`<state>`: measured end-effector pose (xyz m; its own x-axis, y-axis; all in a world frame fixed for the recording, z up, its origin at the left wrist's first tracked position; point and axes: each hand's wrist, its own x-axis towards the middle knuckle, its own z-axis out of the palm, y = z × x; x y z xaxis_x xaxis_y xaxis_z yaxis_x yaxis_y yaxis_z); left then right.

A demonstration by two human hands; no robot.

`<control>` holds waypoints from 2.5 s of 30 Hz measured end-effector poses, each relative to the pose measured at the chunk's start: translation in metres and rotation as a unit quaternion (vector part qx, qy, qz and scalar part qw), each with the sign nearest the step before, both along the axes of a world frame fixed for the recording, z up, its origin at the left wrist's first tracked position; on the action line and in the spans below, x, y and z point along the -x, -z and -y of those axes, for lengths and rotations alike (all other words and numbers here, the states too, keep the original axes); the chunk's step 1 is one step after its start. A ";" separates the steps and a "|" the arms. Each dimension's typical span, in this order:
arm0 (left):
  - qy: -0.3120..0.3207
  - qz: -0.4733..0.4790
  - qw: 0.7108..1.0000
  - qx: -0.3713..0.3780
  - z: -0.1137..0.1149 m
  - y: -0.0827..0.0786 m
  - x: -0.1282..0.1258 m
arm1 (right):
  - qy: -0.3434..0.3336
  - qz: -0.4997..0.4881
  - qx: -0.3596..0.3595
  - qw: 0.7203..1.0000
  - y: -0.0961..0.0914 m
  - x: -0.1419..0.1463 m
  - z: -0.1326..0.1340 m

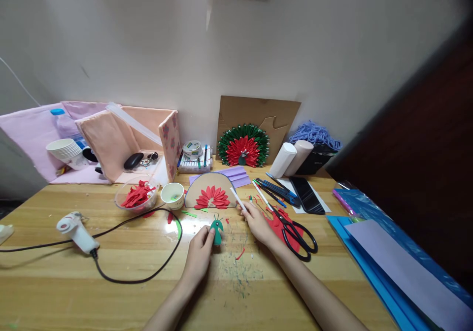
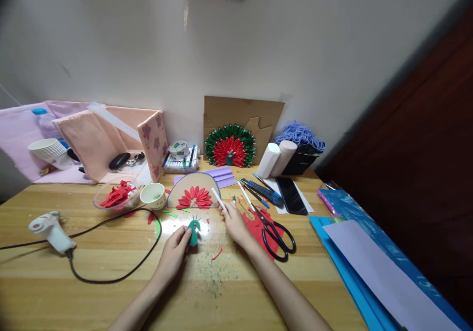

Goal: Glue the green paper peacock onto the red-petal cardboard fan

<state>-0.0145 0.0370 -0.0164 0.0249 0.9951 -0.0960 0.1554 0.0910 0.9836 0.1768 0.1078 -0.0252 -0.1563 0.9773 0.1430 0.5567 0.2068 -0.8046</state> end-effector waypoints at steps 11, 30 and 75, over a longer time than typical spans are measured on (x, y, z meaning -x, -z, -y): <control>-0.012 0.018 0.999 0.037 0.001 0.003 -0.001 | 0.071 0.126 -0.034 0.989 0.003 0.003 0.010; -0.005 0.019 1.000 0.021 0.002 0.001 -0.002 | 0.058 0.215 -0.067 0.973 -0.022 -0.001 0.011; 0.033 -0.206 0.972 0.109 0.007 -0.028 0.056 | -0.167 0.117 -0.103 0.974 -0.018 0.044 0.023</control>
